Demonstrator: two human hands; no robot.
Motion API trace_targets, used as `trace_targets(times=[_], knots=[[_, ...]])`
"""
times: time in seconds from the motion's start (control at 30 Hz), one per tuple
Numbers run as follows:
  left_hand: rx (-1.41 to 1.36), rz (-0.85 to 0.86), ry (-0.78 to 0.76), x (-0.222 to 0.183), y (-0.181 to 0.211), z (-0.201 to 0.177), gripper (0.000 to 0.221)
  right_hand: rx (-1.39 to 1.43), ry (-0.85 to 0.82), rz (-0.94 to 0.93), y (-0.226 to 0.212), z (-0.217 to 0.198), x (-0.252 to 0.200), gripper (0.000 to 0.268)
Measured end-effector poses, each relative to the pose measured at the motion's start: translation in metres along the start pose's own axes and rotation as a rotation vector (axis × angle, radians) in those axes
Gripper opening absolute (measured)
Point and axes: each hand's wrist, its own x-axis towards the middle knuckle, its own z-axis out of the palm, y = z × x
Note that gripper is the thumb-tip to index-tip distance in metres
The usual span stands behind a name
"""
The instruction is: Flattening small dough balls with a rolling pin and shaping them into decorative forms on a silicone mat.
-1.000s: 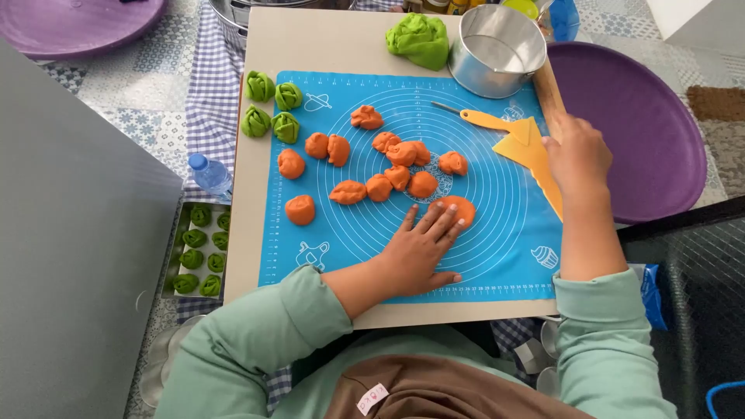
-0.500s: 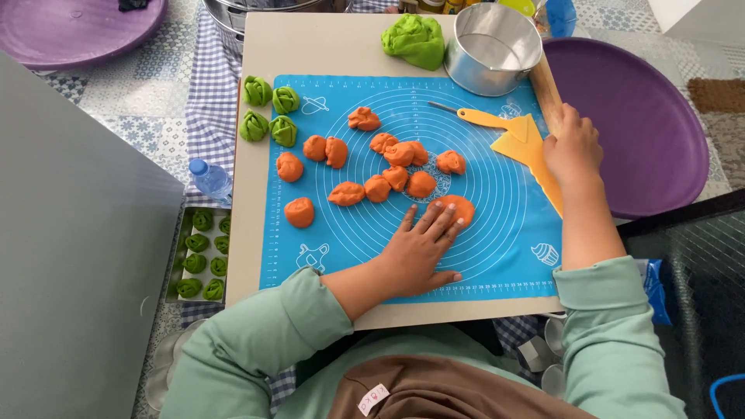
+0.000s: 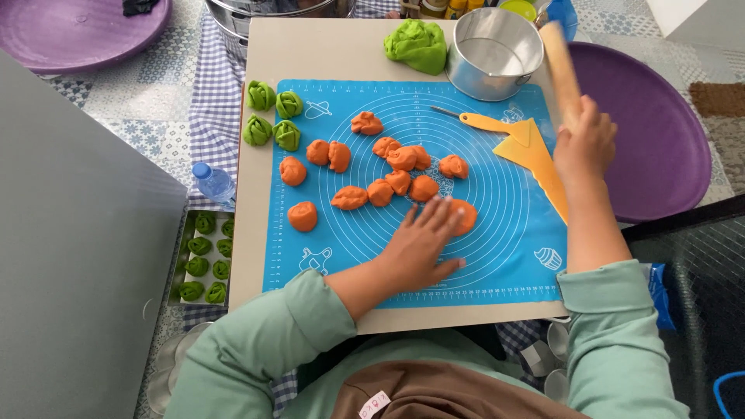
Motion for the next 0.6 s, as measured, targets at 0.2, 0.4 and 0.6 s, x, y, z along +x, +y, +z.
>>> trace_targets(times=[0.2, 0.4, 0.6], knots=[[-0.059, -0.029, 0.050, 0.004, -0.014, 0.000, 0.077, 0.329, 0.319, -0.073, -0.055, -0.055, -0.020, 0.067], [-0.070, 0.002, 0.054, 0.004, -0.016, 0.013, 0.068, 0.607, 0.121, -0.055, -0.068, -0.057, -0.028, 0.036], [-0.340, 0.058, 0.306, 0.005, -0.010, -0.002, 0.036, 0.539, 0.228, -0.285, -0.079, -0.036, -0.037, 0.046]])
